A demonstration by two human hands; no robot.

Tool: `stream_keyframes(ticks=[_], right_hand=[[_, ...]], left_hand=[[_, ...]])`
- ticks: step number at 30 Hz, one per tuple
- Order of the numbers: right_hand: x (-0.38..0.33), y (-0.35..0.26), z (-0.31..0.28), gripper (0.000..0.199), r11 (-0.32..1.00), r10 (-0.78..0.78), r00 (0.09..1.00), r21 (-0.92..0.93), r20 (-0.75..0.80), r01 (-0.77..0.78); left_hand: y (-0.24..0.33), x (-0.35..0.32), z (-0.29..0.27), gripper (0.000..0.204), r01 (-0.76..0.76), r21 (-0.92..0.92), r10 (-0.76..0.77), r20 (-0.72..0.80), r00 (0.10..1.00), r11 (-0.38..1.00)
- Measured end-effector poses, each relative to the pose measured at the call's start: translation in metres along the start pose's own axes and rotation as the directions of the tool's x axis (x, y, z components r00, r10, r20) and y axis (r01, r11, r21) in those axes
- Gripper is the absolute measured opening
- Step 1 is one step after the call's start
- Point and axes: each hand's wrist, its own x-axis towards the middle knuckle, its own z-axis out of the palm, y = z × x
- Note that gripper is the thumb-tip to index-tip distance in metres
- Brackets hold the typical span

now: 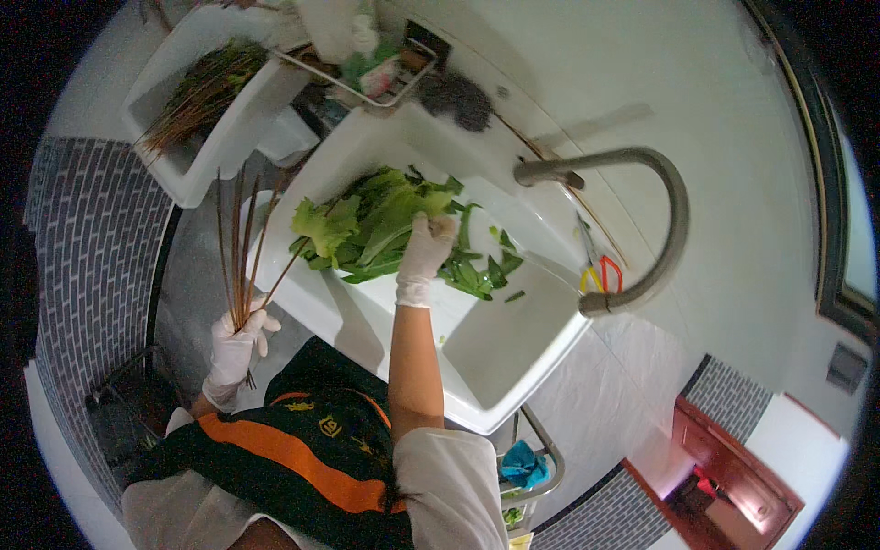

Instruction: The person picks up green leafy vegetables from a sink under running water and skewers them onto long wooden sticks, placing the skewers onto a metal cart.

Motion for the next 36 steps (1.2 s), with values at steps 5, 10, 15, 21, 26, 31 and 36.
stream_keyframes(ticks=[5, 10, 15, 21, 26, 31, 36], right_hand=[[0.023, -0.045, -0.068, 0.016, 0.975, -0.125, 0.967, 0.155, -0.221, 0.161], [0.024, -0.064, -0.114, 0.017, 0.958, -0.154, 0.946, 0.19, -0.285, 0.213], [0.007, -0.074, -0.129, 0.016, 0.957, -0.124, 0.967, 0.232, -0.223, 0.176], [-0.009, -0.077, -0.132, 0.017, 0.969, -0.149, 0.979, 0.175, -0.143, 0.173], [-0.015, -0.086, -0.134, 0.015, 0.971, -0.17, 0.974, 0.141, -0.151, 0.192], [-0.01, -0.082, -0.144, 0.014, 0.891, -0.136, 0.991, 0.437, -0.009, 0.127], [0.002, -0.068, -0.156, 0.028, 0.589, 0.092, 0.917, 0.721, 0.388, -0.364]], left_hand=[[0.004, 0.002, 0.017, 0.024, -0.011, 0.044, 0.007, 0.092, 0.996, 0.999], [0.01, 0.001, 0.039, 0.023, -0.043, 0.079, 0.026, 0.212, 0.977, 0.996], [0.011, -0.002, 0.054, 0.024, -0.048, 0.107, 0.017, 0.276, 0.961, 0.993], [0.001, -0.004, 0.054, 0.025, -0.088, 0.108, 0.054, 0.287, 0.956, 0.99], [0.009, -0.012, 0.059, 0.022, -0.084, 0.108, 0.05, 0.286, 0.957, 0.991], [0.006, -0.013, 0.062, 0.023, -0.103, 0.074, 0.077, 0.288, 0.955, 0.992], [0.003, -0.014, 0.073, 0.022, -0.025, 0.084, -0.008, 0.379, 0.925, 0.996]])
